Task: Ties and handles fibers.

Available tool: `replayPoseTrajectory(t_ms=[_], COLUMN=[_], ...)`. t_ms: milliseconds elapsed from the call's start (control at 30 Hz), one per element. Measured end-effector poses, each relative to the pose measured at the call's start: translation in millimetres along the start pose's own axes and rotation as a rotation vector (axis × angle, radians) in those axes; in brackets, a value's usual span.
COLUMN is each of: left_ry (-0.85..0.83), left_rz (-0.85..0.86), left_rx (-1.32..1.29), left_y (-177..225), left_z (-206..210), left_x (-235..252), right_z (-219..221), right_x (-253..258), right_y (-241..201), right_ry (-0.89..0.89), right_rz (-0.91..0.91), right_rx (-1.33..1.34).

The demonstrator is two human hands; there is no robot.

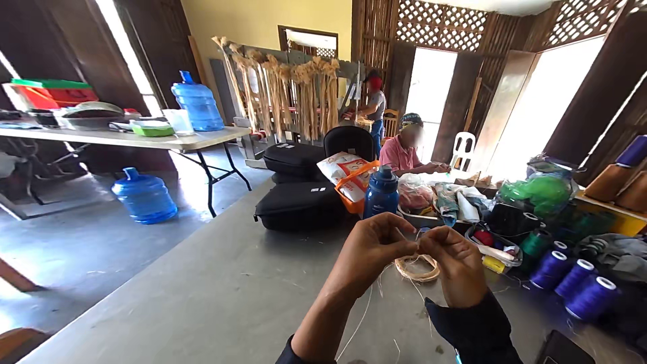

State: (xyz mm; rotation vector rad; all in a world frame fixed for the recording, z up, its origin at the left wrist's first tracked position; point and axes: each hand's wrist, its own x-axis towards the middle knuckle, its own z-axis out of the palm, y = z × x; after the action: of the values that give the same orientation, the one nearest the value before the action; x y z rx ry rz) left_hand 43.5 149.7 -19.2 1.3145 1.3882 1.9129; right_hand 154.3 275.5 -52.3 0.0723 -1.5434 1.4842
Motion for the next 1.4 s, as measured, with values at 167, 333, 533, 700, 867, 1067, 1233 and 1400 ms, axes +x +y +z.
replayPoseTrajectory(t_ms=[167,333,533,700,867,1067,1233,1400], left_ry=[0.029,-0.043,-0.082,0.001,0.027,0.060,0.082,0.128], left_rz=[0.028,0.139,0.160,0.074,0.059,0.087,0.118,0.158], left_rx=[0.077,0.169,0.301,0.220,0.247,0.328,0.358,0.424], left_y=[-0.5,-6.1,-7.6,-3.7,-4.2,-4.7,-8.7,-11.0], left_z=[-0.6,-1.3,-1.8,2.6,3.1,3.9,4.5,5.6], left_x=[-1.0,0.1,0.0,-0.5,0.6,-0.9,0.4,0.8], right_z=[5.6,9.2,8.7,7.1,5.5,3.7,3.2,3.3], right_x=[-0.9,-0.3,-0.5,0.3,0.1,0.3,0.1,0.7], right_y=[-1.2,-3.3,-3.9,-1.2,-2.0,-0.6,-0.5,-0.4], right_ry=[0.064,0.090,0.082,0.072,0.026,-0.003,-0.006,-0.004], right_rz=[0.088,0.219,0.249,0.241,0.234,0.229,0.221,0.235], right_rx=[0.056,0.107,0.142,0.157,0.112,0.051,0.029,0.015])
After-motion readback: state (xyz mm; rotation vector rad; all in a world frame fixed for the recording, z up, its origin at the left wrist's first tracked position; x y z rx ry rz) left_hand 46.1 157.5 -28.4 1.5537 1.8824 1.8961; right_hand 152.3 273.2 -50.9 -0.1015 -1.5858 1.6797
